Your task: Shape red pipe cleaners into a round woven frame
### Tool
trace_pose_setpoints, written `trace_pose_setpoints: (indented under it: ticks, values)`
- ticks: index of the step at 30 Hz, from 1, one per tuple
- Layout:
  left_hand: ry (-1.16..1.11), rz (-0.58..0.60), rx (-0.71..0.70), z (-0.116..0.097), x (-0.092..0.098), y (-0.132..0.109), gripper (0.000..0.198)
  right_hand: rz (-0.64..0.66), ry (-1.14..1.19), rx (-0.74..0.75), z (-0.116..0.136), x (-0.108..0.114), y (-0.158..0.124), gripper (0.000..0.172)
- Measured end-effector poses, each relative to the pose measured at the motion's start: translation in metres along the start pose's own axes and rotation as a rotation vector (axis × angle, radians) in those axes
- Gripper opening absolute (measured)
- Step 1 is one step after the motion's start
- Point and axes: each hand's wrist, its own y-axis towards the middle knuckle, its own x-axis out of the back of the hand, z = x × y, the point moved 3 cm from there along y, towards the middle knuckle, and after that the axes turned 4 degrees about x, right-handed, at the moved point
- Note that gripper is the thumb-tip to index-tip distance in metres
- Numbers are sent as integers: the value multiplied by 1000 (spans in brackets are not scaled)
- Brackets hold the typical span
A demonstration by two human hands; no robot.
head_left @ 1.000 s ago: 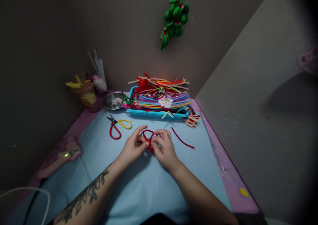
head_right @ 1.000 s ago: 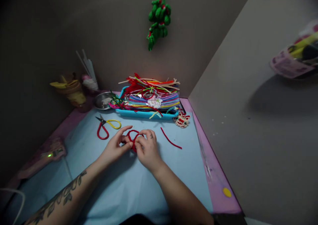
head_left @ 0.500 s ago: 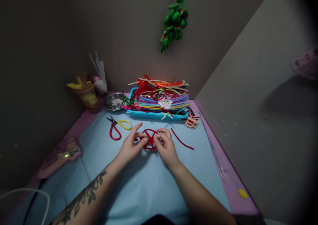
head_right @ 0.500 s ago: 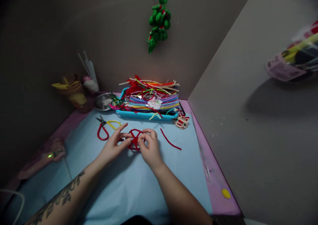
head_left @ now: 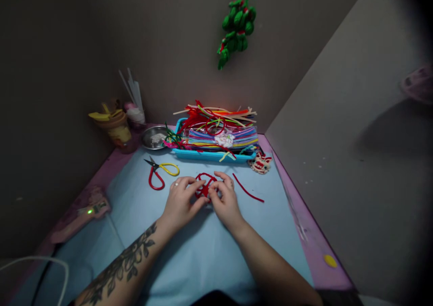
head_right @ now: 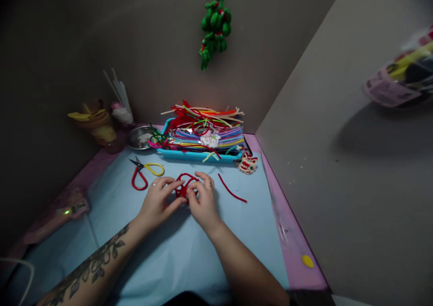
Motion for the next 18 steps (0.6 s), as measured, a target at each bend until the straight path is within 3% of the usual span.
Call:
trace_pose_setpoints:
  ticks: [5, 11, 13, 15, 17, 18]
  values:
    - [-124, -61, 163, 5, -1, -1, 21, -58, 51, -50, -2, 2, 1, 11]
    - [-206, -144, 271, 13, 9, 6, 25, 72, 45, 5, -1, 3, 3, 14]
    - [-418, -25, 436, 20, 6, 8, 34, 165, 54, 60, 0, 4, 5, 12]
    - [-725, 197, 627, 23, -1, 7, 46, 257, 73, 107, 0, 4, 6, 10]
    - [-1001, 356, 767, 23, -7, 5, 52, 277, 83, 110, -1, 4, 7, 9]
    - [-1108, 378, 818, 22, -9, 4, 54, 244, 86, 90, -2, 4, 7, 7]
